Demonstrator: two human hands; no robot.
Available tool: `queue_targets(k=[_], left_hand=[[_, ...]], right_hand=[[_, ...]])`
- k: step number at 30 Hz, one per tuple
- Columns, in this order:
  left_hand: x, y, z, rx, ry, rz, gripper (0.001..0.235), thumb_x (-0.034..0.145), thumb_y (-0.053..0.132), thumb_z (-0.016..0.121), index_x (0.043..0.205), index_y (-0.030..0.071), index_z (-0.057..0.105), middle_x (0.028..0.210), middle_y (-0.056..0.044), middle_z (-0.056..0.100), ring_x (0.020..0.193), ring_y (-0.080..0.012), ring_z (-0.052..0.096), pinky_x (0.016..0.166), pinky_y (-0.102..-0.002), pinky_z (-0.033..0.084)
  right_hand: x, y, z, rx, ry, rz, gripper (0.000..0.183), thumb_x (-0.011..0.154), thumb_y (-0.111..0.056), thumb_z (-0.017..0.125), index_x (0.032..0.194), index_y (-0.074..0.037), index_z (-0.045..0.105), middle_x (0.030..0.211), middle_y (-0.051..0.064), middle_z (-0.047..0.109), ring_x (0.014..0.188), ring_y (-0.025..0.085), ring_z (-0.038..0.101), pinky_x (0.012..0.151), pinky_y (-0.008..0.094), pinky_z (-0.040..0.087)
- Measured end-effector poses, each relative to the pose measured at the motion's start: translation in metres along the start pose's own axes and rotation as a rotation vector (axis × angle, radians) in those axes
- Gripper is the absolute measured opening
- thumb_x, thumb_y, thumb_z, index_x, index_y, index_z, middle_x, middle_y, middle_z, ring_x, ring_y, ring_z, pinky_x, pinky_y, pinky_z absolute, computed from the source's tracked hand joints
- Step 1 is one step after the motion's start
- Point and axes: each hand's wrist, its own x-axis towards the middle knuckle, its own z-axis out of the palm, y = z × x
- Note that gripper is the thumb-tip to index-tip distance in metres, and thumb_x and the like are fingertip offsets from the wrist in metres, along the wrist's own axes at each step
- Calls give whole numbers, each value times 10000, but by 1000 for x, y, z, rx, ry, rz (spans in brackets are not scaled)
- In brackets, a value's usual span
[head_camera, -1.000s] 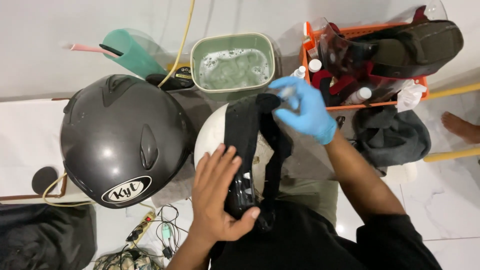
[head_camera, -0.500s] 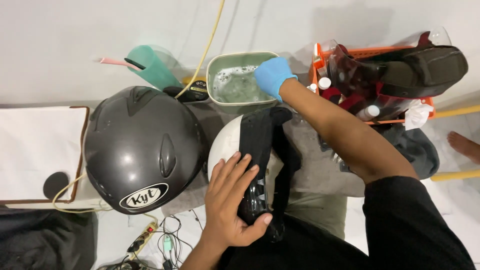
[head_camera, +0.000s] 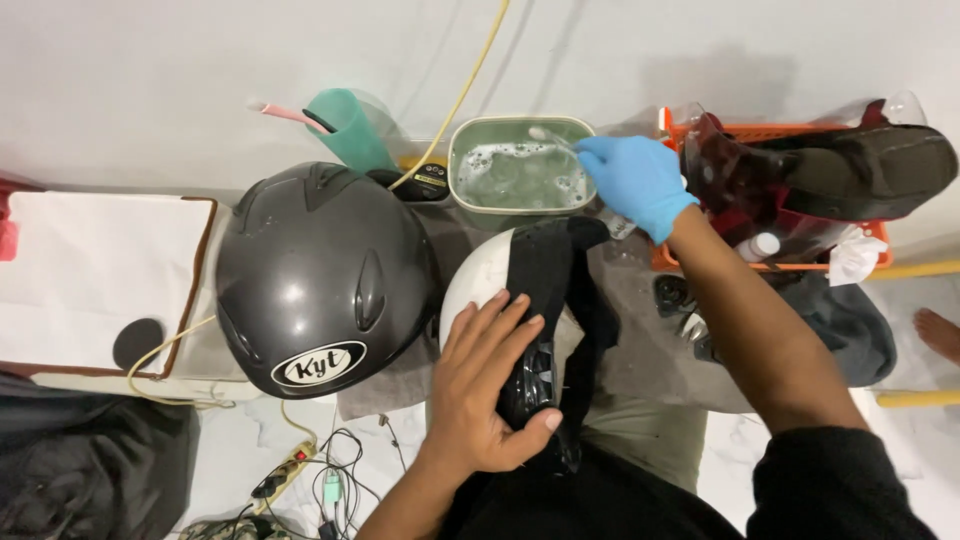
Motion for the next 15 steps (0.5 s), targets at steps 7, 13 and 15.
queue_targets(k=[7,13,15], left_hand=[[-5,2,6,-7,13,-10,667,956,546,475,1339,19,618,1429,-207,609,1408,-424,547,1194,-607,371],[-4,0,13,36,-5,-27,690,967,561,455,1360,12,598,1442,-219,596,1426,-430,533,1217,-598,354],[-3,0,15,62,-8,-18,695,947,563,466,1346,11,602,1433,-225,602,1416,-434,546,1220,-590,348]], right_hand=[[-110,23,-40,608,158,-35,309,1045,-187,553,1270,-63,723,1284,78,718,1217,162,637,1051,335,470],[-205,34,-5,951,40,128,368,1018,-218,552,1293,-8,677,1348,112,687,1255,169,612,1126,327,479],[-223,28,12,978,-13,118,299,1003,-110,557,1236,-26,725,1286,107,729,1217,153,666,1107,297,505]])
